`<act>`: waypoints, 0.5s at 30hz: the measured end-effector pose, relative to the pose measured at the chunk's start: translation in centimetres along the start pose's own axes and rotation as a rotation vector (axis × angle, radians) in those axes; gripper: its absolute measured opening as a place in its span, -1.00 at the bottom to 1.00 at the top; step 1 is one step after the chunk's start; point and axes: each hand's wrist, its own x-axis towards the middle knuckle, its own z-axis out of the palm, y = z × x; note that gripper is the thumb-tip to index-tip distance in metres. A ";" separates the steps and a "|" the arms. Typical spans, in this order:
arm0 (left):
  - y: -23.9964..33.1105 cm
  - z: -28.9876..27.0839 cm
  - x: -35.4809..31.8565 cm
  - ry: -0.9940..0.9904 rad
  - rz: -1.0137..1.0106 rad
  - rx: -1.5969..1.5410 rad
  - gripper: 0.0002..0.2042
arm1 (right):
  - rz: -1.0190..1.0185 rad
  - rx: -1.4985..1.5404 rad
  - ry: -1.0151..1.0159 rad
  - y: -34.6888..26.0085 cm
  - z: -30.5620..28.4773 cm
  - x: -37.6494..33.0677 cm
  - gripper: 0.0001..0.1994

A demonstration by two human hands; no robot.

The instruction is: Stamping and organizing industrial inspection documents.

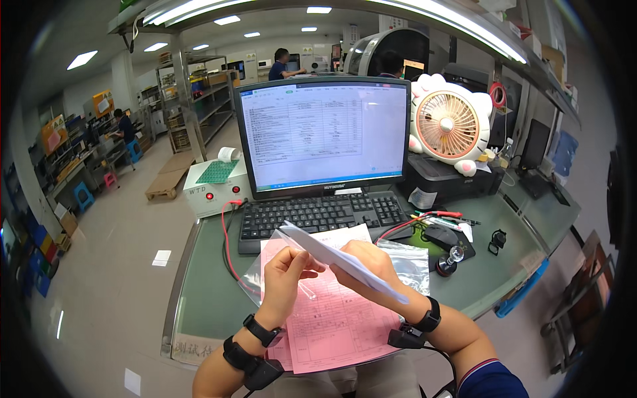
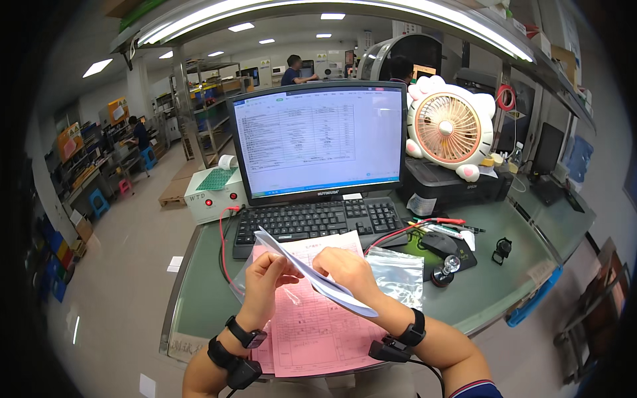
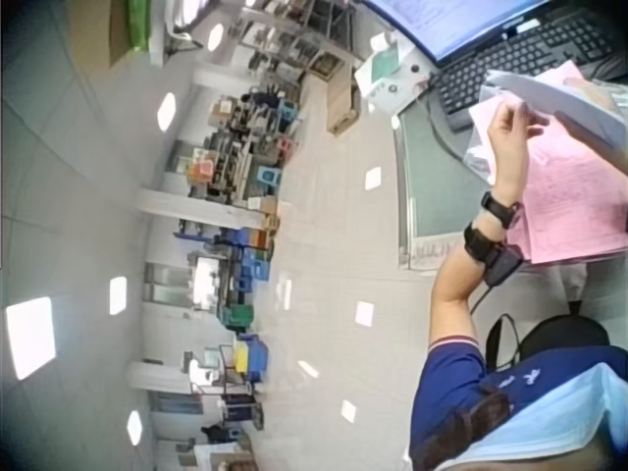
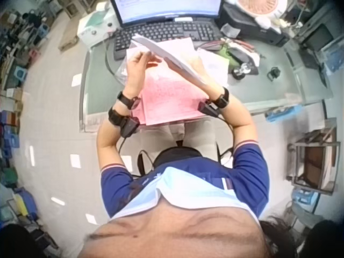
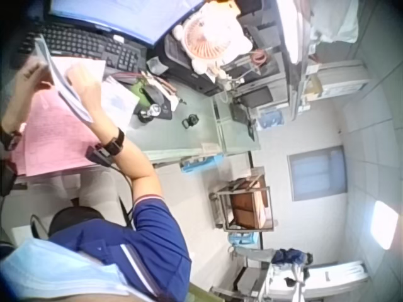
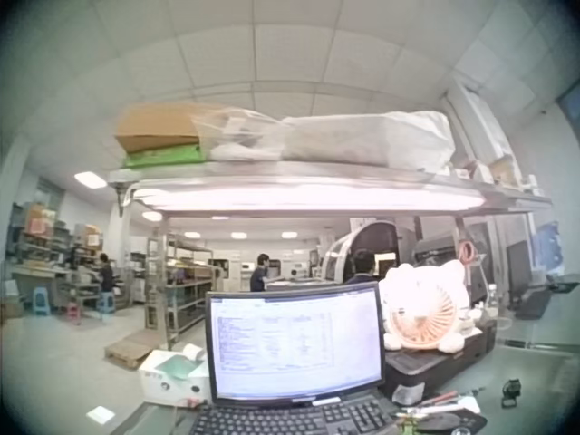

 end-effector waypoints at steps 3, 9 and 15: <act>0.0 0.0 0.0 0.012 0.017 0.009 -0.82 | -0.057 -0.099 -0.084 0.9 -0.2 -0.5 -0.83; -0.8 0.0 0.0 -0.012 0.010 0.047 -0.84 | 0.068 -0.050 -0.374 0.4 -2.5 0.7 -0.84; 1.7 -0.3 -0.3 -0.012 0.596 0.718 -0.76 | 0.458 0.308 -0.256 1.7 -2.1 -0.1 -0.79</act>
